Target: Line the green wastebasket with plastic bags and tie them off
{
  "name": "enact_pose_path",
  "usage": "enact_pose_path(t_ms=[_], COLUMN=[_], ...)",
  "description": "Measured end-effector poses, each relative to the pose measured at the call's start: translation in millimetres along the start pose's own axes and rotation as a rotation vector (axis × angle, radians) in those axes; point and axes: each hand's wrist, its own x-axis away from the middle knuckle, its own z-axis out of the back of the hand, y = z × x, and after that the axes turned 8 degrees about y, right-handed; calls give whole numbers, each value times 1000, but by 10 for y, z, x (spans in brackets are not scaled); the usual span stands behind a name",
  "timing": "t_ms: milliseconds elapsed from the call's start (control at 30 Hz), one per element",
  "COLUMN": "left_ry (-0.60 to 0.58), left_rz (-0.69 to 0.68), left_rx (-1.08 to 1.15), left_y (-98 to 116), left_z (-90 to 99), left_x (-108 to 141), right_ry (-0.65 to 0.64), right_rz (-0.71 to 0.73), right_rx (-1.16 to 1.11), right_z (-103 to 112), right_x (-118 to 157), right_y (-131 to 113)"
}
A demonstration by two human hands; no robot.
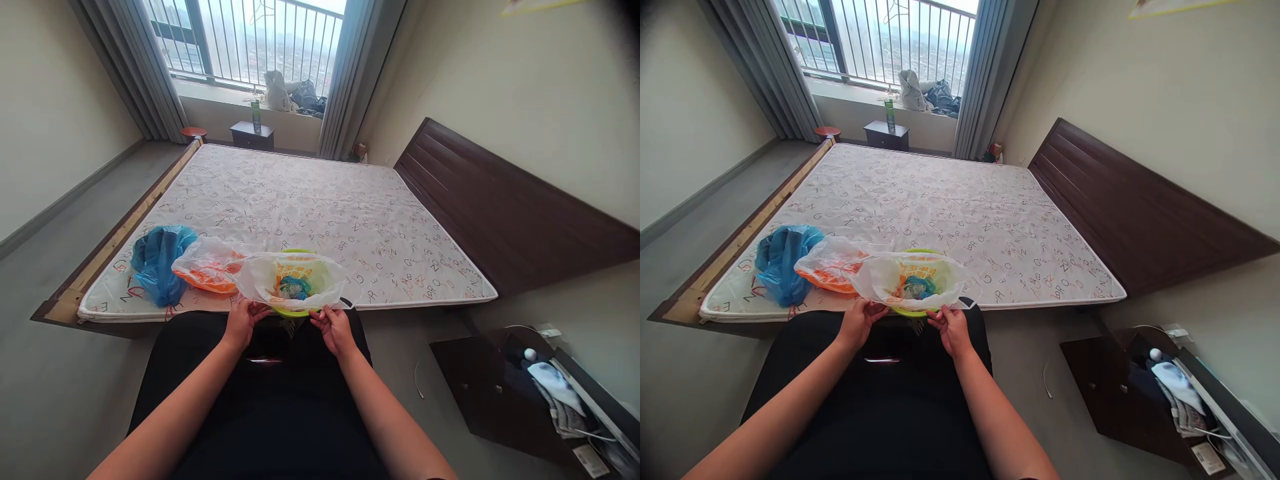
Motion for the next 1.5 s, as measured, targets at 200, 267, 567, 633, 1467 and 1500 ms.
enact_pose_path(t_ms=[200, 267, 567, 633, 1467, 1500], left_ry=[79, 95, 114, 138, -267, -277], left_rz=[-163, -232, -99, -161, -687, -704], left_rx=[-123, -161, -174, -79, -695, -717], left_y=[86, 135, 501, 635, 986, 983], left_z=[71, 110, 99, 72, -994, -1023], left_x=[0, -46, -585, -670, -60, -42], right_ry=[100, 214, 329, 328, -489, -509], right_rz=[153, 208, 377, 487, 1055, 1068], right_rx=[4, -17, 159, 84, 1324, 1334], right_z=[86, 164, 348, 307, -1404, -1459], right_x=[-20, -77, -378, -390, -162, -161], right_y=[-95, -170, -741, -934, -1186, -1160])
